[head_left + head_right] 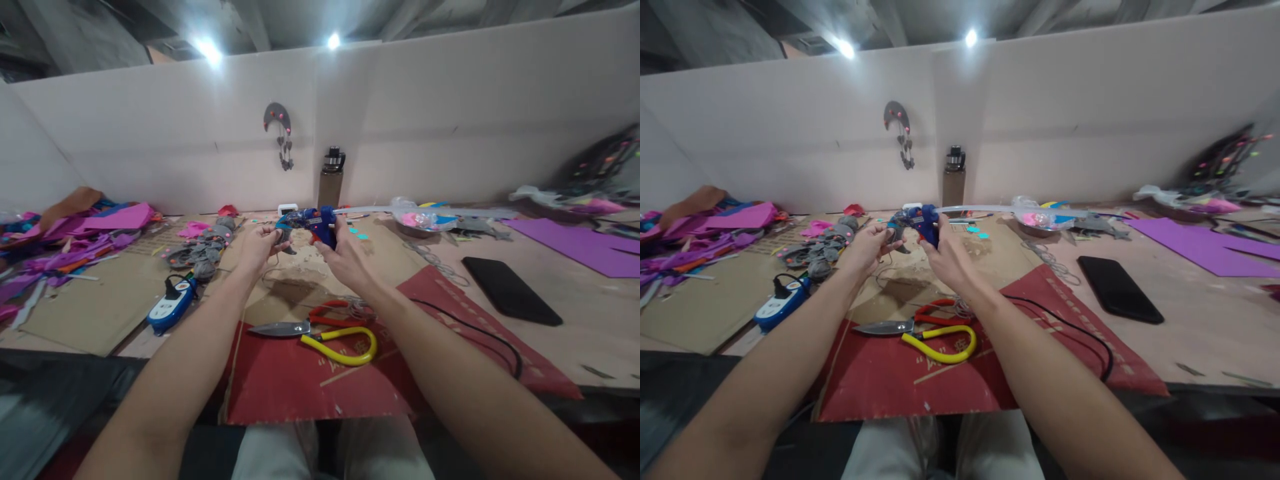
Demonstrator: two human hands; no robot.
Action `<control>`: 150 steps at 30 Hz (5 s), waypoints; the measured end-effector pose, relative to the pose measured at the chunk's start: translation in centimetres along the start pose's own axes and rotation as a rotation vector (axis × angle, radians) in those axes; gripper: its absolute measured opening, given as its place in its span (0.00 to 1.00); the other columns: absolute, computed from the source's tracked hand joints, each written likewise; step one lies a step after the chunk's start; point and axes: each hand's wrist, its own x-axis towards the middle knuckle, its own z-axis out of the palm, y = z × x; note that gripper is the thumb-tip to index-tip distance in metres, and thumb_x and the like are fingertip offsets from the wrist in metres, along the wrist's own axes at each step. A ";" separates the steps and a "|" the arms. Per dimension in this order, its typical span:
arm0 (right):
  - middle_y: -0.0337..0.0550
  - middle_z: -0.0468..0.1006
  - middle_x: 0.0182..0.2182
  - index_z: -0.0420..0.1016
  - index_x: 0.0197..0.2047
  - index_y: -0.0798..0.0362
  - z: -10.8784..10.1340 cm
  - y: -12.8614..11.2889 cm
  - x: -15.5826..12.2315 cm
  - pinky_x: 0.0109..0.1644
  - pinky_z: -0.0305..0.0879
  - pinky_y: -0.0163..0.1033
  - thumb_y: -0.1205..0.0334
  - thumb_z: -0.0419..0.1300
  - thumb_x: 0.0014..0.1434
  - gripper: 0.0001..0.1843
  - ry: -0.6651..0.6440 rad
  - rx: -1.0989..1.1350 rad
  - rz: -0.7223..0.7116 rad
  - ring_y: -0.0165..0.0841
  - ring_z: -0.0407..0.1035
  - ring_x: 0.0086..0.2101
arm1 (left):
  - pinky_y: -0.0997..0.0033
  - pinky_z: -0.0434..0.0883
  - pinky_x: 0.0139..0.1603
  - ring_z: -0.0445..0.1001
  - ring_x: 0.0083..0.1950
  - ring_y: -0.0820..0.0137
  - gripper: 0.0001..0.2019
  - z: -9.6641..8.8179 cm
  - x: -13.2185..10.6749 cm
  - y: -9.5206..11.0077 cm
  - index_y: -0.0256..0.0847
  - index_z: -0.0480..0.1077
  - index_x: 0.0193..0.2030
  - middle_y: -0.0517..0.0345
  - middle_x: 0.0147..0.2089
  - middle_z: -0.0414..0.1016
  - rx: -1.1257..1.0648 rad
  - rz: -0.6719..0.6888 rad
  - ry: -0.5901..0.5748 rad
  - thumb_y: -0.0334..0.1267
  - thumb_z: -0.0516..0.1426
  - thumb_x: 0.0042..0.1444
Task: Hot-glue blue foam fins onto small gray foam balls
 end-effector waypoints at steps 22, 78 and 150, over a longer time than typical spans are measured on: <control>0.50 0.73 0.45 0.57 0.56 0.49 -0.1 0.0 -0.1 0.49 0.63 0.48 0.60 0.54 0.57 0.23 -0.046 -0.210 0.024 0.43 0.68 0.43 | 0.64 0.77 0.38 0.77 0.29 0.70 0.08 0.6 -0.4 0.1 0.33 0.67 0.28 0.57 0.27 0.73 0.014 0.035 -0.005 0.30 0.63 0.49; 0.48 0.78 0.35 0.67 0.45 0.52 -0.8 1.5 0.8 0.37 0.69 0.44 0.61 0.57 0.52 0.16 0.106 -0.245 0.291 0.37 0.72 0.31 | 0.74 0.76 0.32 0.78 0.30 0.71 0.05 0.2 -0.2 1.0 0.34 0.65 0.31 0.54 0.30 0.74 -0.065 0.099 0.049 0.30 0.59 0.51; 0.34 0.67 0.20 0.69 0.24 0.54 1.7 -1.5 1.0 0.24 0.53 0.32 0.59 0.61 0.43 0.08 0.174 0.628 0.405 0.23 0.55 0.21 | 0.78 0.74 0.30 0.74 0.28 0.76 0.10 3.3 -2.8 0.5 0.37 0.64 0.31 0.60 0.28 0.73 -0.113 -0.045 -0.179 0.36 0.62 0.51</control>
